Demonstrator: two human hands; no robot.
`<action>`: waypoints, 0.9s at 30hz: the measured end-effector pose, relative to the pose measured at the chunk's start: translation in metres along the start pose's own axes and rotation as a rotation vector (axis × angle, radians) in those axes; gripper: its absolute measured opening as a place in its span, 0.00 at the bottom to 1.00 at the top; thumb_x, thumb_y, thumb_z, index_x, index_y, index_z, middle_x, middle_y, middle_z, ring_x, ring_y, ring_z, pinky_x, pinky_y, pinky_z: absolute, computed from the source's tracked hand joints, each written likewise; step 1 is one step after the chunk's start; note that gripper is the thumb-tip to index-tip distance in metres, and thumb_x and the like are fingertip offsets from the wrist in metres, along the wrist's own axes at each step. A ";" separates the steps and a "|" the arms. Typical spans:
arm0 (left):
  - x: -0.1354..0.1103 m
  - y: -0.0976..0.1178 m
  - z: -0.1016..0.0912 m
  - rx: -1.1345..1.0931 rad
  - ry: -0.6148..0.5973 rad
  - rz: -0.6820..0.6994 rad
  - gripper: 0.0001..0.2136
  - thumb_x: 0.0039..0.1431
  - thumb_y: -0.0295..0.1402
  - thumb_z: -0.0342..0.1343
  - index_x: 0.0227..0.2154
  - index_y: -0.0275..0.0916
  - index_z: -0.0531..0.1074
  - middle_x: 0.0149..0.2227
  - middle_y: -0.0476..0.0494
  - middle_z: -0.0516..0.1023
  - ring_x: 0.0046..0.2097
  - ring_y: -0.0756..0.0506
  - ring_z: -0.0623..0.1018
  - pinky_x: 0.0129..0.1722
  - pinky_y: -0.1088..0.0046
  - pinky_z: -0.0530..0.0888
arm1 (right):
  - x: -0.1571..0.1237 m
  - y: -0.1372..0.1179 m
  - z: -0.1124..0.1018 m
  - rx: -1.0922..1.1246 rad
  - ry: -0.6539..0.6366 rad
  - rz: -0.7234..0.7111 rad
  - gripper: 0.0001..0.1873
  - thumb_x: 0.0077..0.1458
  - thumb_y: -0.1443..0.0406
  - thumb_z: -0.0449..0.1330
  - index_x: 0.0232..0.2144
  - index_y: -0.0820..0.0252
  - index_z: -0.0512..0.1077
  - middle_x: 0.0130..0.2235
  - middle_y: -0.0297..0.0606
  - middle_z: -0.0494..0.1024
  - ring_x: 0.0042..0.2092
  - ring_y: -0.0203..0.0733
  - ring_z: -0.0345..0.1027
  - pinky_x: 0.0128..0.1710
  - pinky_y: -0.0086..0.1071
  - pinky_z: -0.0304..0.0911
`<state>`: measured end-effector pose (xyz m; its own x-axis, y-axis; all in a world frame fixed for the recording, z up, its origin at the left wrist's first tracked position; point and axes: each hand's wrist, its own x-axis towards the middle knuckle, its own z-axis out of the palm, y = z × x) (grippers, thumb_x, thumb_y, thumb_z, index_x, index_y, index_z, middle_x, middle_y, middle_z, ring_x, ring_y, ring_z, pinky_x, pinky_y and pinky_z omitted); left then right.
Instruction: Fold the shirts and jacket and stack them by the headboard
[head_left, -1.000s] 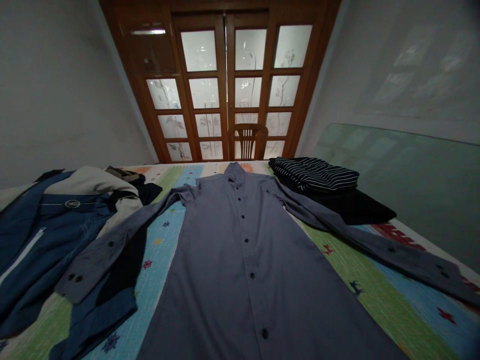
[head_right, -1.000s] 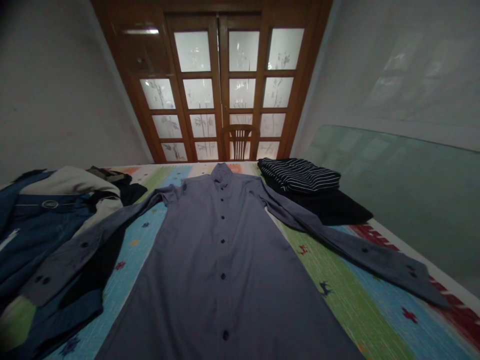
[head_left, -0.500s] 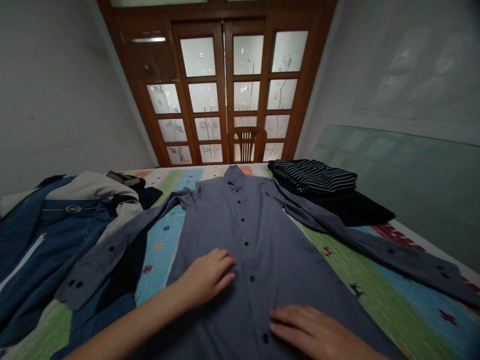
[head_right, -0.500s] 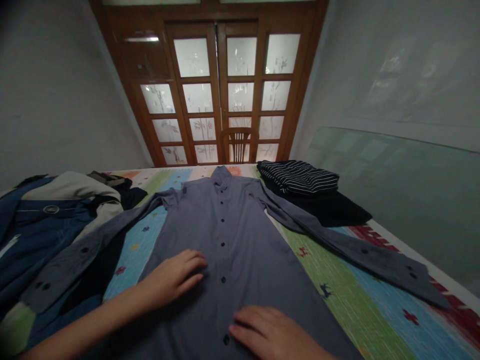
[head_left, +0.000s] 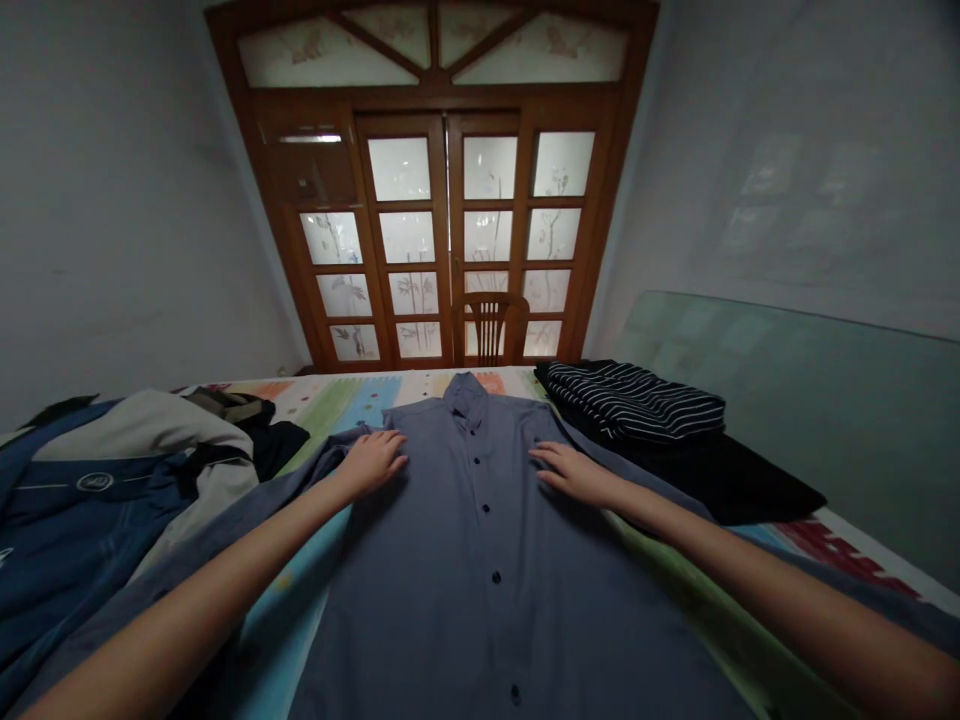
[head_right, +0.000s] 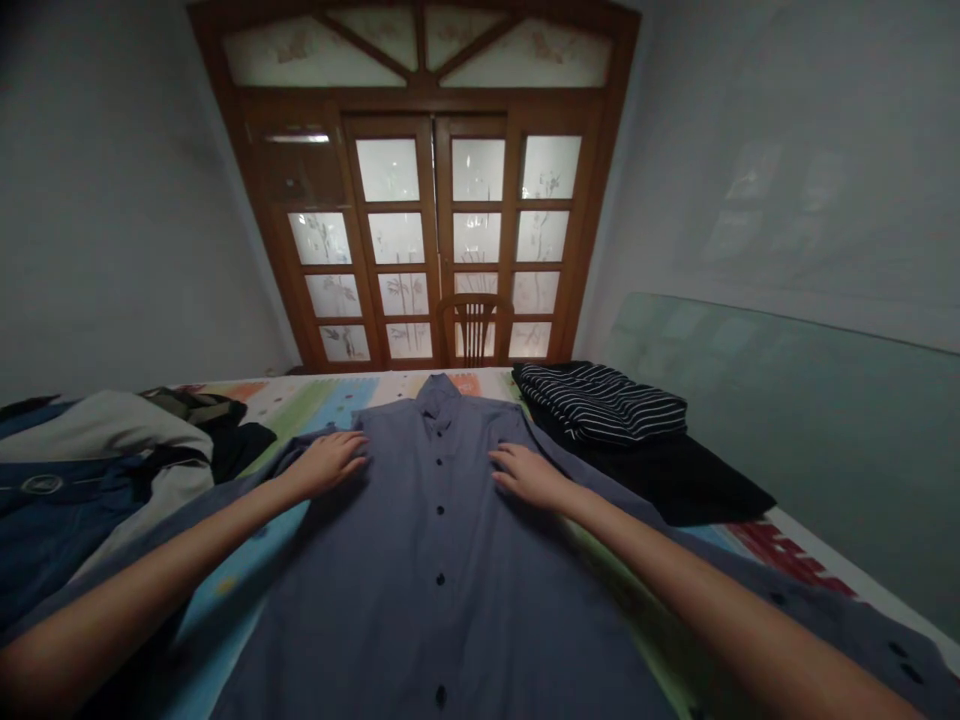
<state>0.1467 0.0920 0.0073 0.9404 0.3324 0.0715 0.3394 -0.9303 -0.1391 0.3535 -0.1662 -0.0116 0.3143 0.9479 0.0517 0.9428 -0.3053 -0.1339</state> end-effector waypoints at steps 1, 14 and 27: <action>0.009 -0.009 -0.001 0.009 0.004 -0.028 0.16 0.57 0.35 0.41 0.46 0.37 0.62 0.52 0.39 0.64 0.52 0.42 0.64 0.49 0.66 0.60 | 0.013 0.011 -0.002 -0.022 0.012 0.030 0.21 0.54 0.64 0.46 0.50 0.67 0.61 0.53 0.46 0.61 0.54 0.41 0.53 0.54 0.32 0.47; 0.080 -0.077 0.047 0.005 -0.001 -0.328 0.17 0.54 0.36 0.43 0.44 0.33 0.64 0.45 0.34 0.70 0.46 0.41 0.69 0.43 0.68 0.65 | 0.124 0.072 0.023 -0.188 0.090 0.285 0.20 0.52 0.67 0.49 0.49 0.64 0.62 0.50 0.48 0.64 0.51 0.46 0.57 0.48 0.34 0.54; 0.067 -0.114 0.033 -0.056 -0.041 -0.575 0.23 0.57 0.44 0.34 0.32 0.35 0.70 0.36 0.35 0.75 0.40 0.40 0.73 0.33 0.70 0.68 | 0.140 0.076 0.017 -0.329 0.166 0.422 0.16 0.56 0.72 0.41 0.37 0.63 0.67 0.42 0.45 0.70 0.42 0.41 0.65 0.36 0.29 0.60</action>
<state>0.1720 0.2257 -0.0042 0.6056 0.7916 0.0815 0.7955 -0.6048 -0.0367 0.4673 -0.0555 -0.0318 0.6602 0.7183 0.2196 0.7080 -0.6927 0.1374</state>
